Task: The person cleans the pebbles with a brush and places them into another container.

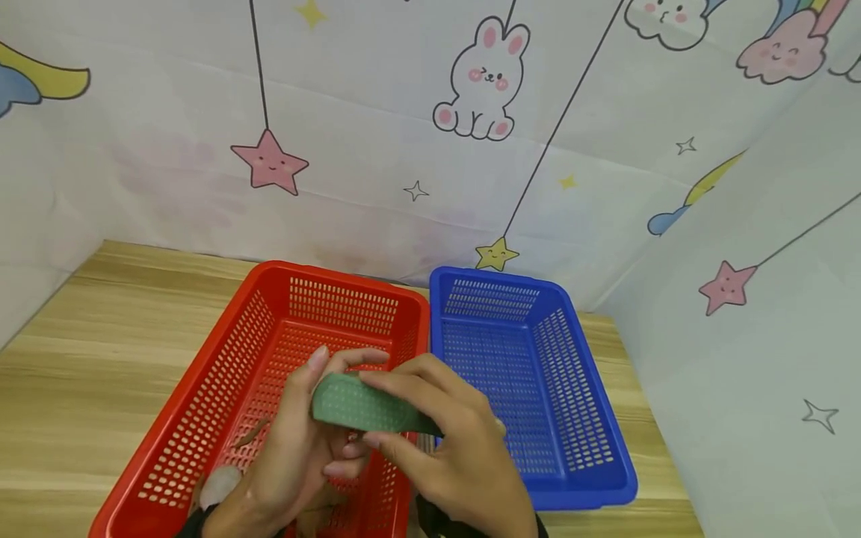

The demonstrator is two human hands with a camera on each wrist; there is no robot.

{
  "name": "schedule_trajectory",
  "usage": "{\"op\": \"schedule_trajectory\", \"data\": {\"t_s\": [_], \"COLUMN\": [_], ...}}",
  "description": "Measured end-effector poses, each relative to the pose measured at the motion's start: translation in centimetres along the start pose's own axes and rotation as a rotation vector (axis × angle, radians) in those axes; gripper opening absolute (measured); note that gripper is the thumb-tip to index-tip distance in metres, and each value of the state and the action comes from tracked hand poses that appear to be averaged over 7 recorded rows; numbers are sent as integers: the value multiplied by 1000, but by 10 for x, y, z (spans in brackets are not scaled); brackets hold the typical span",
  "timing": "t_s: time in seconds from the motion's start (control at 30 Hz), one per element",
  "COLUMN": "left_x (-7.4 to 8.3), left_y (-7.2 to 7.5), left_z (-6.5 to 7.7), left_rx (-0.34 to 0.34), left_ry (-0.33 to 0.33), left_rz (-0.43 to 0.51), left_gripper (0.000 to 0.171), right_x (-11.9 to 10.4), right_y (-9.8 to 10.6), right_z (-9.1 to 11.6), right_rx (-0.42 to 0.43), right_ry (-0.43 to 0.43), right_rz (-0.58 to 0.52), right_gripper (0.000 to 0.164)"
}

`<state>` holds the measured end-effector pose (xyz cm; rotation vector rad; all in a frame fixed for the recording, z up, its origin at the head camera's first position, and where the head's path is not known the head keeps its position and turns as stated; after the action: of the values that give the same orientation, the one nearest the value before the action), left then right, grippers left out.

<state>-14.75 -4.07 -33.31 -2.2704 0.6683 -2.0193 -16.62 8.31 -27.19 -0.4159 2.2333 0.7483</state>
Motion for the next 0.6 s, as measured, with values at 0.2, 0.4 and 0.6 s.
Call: {"op": "schedule_trajectory", "data": {"t_s": [0.2,0.4,0.6], "left_x": [-2,0,-3], "left_y": [-3,0,3], "left_z": [-1,-2,0], "left_rx": [-51,4,62], "left_ry": [29,54,122], "left_rz": [-41,-74,-98], "left_gripper": [66,62,53], "right_x": [2,5,13], "right_y": [11,21,24], "right_z": [0,3,5], "right_rx": [173,179,130], "right_ry": [-47,-88,-128], "right_rz": [81,50,-22], "right_gripper": [48,46,44]}}
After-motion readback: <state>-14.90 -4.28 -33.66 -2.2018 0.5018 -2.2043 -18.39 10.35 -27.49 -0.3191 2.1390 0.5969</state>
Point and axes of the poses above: each hand's wrist, its own z-axis away from the middle knuckle, its own y-axis out of the back of the hand, x = y × z, the point moved 6 cm from there along -z, towards the middle knuckle, and after that the axes turned 15 degrees about -z, right-handed, at the moved point
